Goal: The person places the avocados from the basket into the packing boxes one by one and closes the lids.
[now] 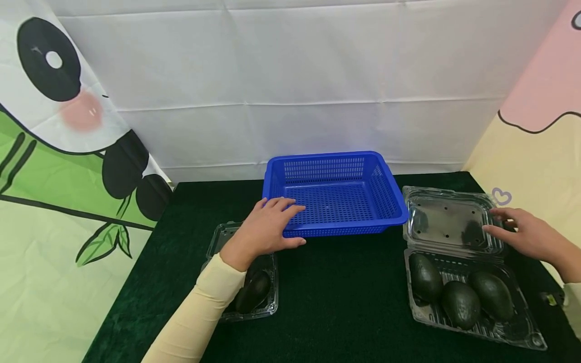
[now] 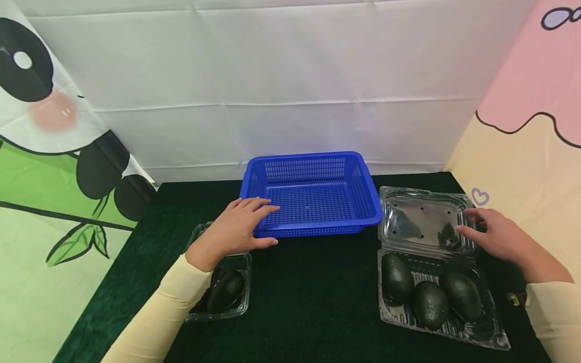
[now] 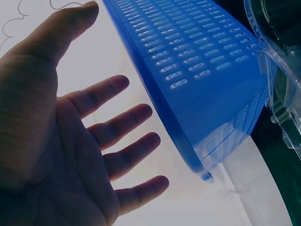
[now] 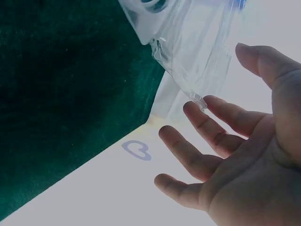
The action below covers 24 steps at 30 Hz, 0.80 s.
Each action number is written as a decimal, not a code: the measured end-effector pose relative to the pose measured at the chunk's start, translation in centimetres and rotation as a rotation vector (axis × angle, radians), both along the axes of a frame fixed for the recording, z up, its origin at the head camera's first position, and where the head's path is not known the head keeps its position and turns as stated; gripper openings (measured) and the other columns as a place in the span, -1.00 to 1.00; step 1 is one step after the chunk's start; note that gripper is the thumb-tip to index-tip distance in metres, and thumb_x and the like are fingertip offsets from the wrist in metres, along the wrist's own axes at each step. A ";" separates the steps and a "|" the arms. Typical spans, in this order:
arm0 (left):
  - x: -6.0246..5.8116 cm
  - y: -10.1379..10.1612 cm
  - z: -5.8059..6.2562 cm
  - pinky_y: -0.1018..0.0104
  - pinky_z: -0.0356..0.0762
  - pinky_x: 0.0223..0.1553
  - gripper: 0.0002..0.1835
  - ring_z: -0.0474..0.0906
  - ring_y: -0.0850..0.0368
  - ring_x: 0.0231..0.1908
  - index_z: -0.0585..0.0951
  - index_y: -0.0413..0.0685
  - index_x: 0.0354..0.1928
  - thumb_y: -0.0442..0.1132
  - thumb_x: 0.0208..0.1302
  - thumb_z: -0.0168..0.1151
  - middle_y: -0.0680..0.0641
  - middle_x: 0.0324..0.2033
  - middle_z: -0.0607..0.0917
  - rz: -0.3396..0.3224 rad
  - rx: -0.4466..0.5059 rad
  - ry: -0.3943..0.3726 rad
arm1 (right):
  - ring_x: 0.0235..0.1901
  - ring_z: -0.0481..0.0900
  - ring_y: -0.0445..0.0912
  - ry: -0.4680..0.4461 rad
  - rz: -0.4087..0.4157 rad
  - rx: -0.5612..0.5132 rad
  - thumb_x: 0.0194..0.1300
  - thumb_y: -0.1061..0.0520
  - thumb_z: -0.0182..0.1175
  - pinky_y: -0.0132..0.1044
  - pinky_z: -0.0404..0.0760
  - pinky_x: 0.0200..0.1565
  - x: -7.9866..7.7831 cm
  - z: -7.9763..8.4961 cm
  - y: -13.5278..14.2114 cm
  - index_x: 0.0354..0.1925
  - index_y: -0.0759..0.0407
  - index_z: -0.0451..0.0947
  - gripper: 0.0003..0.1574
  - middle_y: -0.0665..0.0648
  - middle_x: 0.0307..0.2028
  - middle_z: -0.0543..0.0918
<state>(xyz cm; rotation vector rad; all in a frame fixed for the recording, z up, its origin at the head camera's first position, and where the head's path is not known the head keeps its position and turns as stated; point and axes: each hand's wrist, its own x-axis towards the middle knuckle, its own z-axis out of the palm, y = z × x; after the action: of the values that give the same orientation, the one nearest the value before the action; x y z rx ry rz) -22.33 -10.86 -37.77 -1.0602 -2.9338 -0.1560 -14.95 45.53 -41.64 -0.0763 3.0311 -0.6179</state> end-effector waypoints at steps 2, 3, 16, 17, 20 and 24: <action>0.0 0.0 -0.1 -0.33 0.12 0.43 -0.17 0.28 -0.18 0.45 0.43 0.22 0.49 0.40 0.26 0.29 -0.09 0.45 0.41 -0.002 -0.004 0.003 | 0.09 0.27 0.75 0.017 -0.007 -0.011 0.58 0.00 0.14 0.57 0.39 -0.01 0.3 -0.1 0.2 0.27 0.74 0.18 -0.19 0.78 0.15 0.25; 0.0 0.0 -0.1 -0.33 0.12 0.43 -0.16 0.28 -0.18 0.45 0.43 0.22 0.49 0.40 0.26 0.29 -0.10 0.46 0.41 -0.002 -0.005 0.004 | 0.09 0.26 0.75 0.028 -0.009 -0.016 0.58 -0.01 0.14 0.57 0.39 -0.02 0.4 -0.2 0.2 0.28 0.74 0.18 -0.18 0.77 0.16 0.24; 0.1 0.3 -0.1 -0.34 0.10 0.43 -0.16 0.27 -0.17 0.45 0.43 0.23 0.49 0.41 0.26 0.29 -0.08 0.46 0.41 0.002 -0.006 0.004 | 0.07 0.25 0.70 0.161 -0.072 -0.070 0.56 0.07 0.17 0.54 0.34 -0.06 2.4 0.5 -1.0 0.41 0.63 0.05 -0.16 0.73 0.18 0.24; 0.1 0.3 -0.1 -0.34 0.10 0.43 -0.16 0.27 -0.17 0.45 0.43 0.23 0.49 0.42 0.26 0.28 -0.08 0.46 0.41 0.004 -0.007 0.006 | 0.07 0.25 0.70 0.164 -0.083 -0.081 0.55 0.07 0.18 0.55 0.34 -0.07 2.5 0.6 -1.1 0.43 0.61 0.01 -0.13 0.73 0.18 0.24; 0.1 0.4 -0.1 -0.34 0.09 0.43 -0.16 0.27 -0.17 0.46 0.43 0.23 0.49 0.42 0.26 0.28 -0.08 0.46 0.41 0.004 -0.007 0.003 | 0.08 0.25 0.71 0.176 -0.117 -0.114 0.53 0.06 0.20 0.59 0.34 -0.09 2.8 1.0 -1.3 0.51 0.52 -0.13 -0.02 0.72 0.12 0.28; 0.2 0.6 -0.1 -0.33 0.08 0.44 -0.15 0.26 -0.17 0.46 0.42 0.23 0.50 0.43 0.26 0.27 -0.08 0.47 0.40 0.000 -0.016 0.003 | 0.08 0.26 0.69 0.199 -0.132 -0.118 0.51 0.08 0.22 0.62 0.32 -0.09 2.9 1.4 -1.4 0.57 0.45 -0.27 0.09 0.71 0.07 0.36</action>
<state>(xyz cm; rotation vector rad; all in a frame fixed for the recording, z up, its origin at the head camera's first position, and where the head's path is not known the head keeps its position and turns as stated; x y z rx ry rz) -22.13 -10.29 -37.86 -1.0616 -2.9375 -0.1314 -12.09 44.13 -40.23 0.0630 3.2077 -0.8487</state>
